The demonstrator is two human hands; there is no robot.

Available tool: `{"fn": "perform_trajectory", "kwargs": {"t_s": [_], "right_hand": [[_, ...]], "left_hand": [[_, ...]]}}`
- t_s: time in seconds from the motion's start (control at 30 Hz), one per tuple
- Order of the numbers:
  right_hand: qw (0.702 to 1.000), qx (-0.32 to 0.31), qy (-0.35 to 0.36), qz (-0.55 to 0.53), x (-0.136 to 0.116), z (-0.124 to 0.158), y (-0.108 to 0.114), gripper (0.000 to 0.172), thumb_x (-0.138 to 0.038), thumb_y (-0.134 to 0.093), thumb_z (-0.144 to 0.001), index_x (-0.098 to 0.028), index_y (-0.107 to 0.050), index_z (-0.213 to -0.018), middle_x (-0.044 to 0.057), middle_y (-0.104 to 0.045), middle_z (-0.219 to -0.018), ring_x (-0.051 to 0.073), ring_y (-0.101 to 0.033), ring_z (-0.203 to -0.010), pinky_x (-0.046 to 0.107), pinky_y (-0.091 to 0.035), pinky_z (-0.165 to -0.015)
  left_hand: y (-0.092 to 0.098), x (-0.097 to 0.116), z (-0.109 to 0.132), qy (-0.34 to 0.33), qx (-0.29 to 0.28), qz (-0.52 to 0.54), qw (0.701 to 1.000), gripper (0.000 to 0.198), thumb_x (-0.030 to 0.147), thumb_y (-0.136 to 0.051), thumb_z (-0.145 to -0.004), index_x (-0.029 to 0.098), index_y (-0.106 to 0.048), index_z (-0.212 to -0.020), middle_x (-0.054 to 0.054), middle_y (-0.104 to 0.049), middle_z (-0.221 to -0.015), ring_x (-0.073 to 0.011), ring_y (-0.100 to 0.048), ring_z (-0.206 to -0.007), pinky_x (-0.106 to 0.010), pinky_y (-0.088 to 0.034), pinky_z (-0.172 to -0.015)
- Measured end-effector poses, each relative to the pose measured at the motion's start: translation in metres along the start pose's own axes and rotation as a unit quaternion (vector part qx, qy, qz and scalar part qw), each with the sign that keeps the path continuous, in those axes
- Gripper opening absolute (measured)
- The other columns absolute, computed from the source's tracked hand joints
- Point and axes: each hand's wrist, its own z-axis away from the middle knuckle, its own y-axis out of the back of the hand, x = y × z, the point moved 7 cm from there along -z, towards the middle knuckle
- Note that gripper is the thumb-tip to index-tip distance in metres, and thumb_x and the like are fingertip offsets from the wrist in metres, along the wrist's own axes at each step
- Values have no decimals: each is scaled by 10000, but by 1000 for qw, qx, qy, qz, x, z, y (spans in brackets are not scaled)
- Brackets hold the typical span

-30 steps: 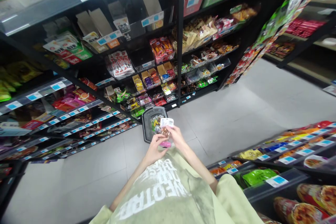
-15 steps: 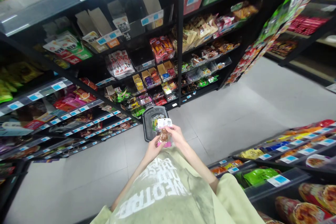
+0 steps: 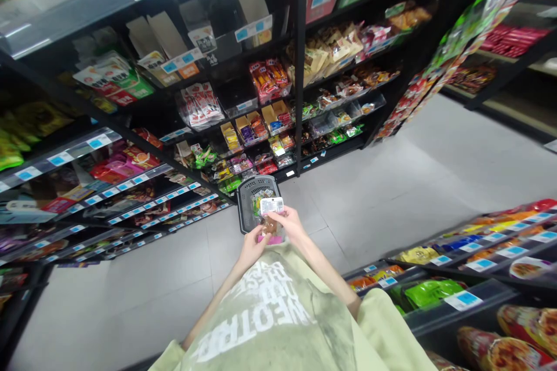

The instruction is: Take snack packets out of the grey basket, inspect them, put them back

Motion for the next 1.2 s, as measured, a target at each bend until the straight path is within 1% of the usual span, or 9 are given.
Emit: {"fn": "perform_trajectory", "kwargs": {"t_s": [0.13,0.27,0.37,0.6,0.77,0.97,1.2], "right_hand": [[1000,17,17,1,-3,-1,4,466,-382,-910,-599,-185,-739,-986,81,-787,-947,257,-743,-875,367,-560,-840],[999,50,14,-13,-2,-3,9,490,-349,-930,-550,-186,-732,-967,70,-789,-930,251,-746,-843,348,-562,-805],[998,49,14,-23,-1,-4,10,467,-328,-924,-564,-188,-734,-967,69,-792,-926,249,-749,-854,336,-561,-799],[998,51,19,-29,-2,-4,12,462,-306,-918,-571,-185,-737,-978,72,-791,-944,248,-752,-863,343,-562,-828],[998,50,24,-25,-2,-5,13,449,-304,-920,-566,-189,-740,-960,67,-792,-927,247,-753,-843,333,-567,-799],[998,51,24,-27,-5,-5,12,497,-312,-930,-538,-186,-726,-974,75,-791,-924,260,-752,-831,352,-572,-793],[997,55,36,-27,-10,-2,11,465,-291,-935,-533,-185,-733,-938,49,-787,-888,218,-738,-781,301,-563,-744]], "left_hand": [[0,3,1,-8,-9,0,1000,246,309,-625,-858,196,-750,-1038,-32,-759,-905,-187,-637,-745,-261,-450,-726],[0,4,0,-7,-12,3,1000,242,302,-621,-858,192,-745,-1034,-34,-759,-922,-191,-639,-776,-265,-452,-748],[1,5,0,-2,-15,-11,1000,243,302,-605,-866,183,-732,-1036,-35,-757,-932,-187,-640,-780,-267,-456,-764],[0,7,0,-16,-22,-27,999,230,286,-585,-880,167,-717,-1025,-23,-746,-928,-168,-632,-790,-250,-445,-757],[-1,5,0,-14,-23,-29,999,237,289,-592,-876,178,-716,-1045,-18,-750,-952,-170,-641,-811,-247,-453,-774],[-3,2,0,-14,-33,-21,999,267,295,-598,-875,176,-719,-1081,-27,-757,-1007,-180,-656,-846,-263,-465,-809],[-3,3,-1,-16,-31,-23,999,265,298,-602,-871,177,-720,-1075,-24,-757,-991,-177,-654,-836,-262,-468,-797]]}}
